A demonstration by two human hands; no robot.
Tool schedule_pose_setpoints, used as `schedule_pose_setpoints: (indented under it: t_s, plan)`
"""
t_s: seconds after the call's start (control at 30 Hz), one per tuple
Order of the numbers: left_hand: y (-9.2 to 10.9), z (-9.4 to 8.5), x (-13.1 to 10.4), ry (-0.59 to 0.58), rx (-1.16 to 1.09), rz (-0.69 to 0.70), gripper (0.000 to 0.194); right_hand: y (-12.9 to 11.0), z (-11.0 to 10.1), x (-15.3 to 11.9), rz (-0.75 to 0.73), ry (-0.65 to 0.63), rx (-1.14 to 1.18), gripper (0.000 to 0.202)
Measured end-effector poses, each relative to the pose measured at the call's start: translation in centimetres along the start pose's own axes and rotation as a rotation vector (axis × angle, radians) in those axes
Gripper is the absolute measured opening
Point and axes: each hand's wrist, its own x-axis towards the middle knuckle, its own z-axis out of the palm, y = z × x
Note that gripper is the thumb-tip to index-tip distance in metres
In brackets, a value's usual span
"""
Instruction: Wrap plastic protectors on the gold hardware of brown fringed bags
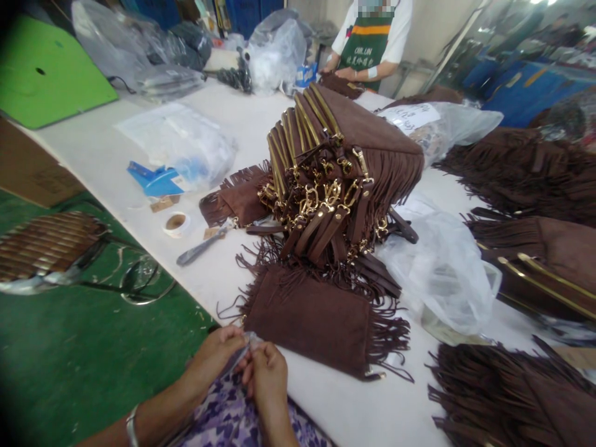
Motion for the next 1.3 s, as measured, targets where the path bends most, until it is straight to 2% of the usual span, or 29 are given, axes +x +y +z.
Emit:
schedule_pose_setpoints:
  t_s: [0.13, 0.27, 0.37, 0.7, 0.83, 1.07, 1.3]
  plan:
    - [-1.3, -0.1, 0.3, 0.006, 0.034, 0.116, 0.022, 0.4, 0.2, 0.1, -0.012, 0.078, 0.06, 0.038]
    - [-3.1, -0.6, 0.5, -0.029, -0.046, 0.064, 0.02, -0.4, 0.2, -1.0, -0.048, 0.074, -0.09, 0.03]
    - [-3.6, -0.8, 0.4, -0.027, -0.061, 0.027, 0.019, -0.9, 0.1, -1.6, -0.1, 0.055, -0.206, 0.028]
    - [-3.6, -0.5, -0.1, -0.167, -0.149, 0.089, 0.019, -1.0, -0.3, -2.0, -0.247, 0.197, -0.507, 0.031]
    - [-3.2, -0.6, -0.2, -0.096, -0.08, 0.081, 0.011, -1.8, -0.1, -1.9, -0.303, 0.175, -0.707, 0.025]
    - [-1.4, -0.2, -1.3, -0.013, -0.089, 0.017, 0.03, -4.0, 0.3, -1.6, -0.314, 0.201, -1.094, 0.022]
    - [-0.7, 0.5, -0.9, 0.013, -0.363, -0.141, 0.029, -3.3, -0.9, -2.0, -0.372, 0.077, -0.935, 0.03]
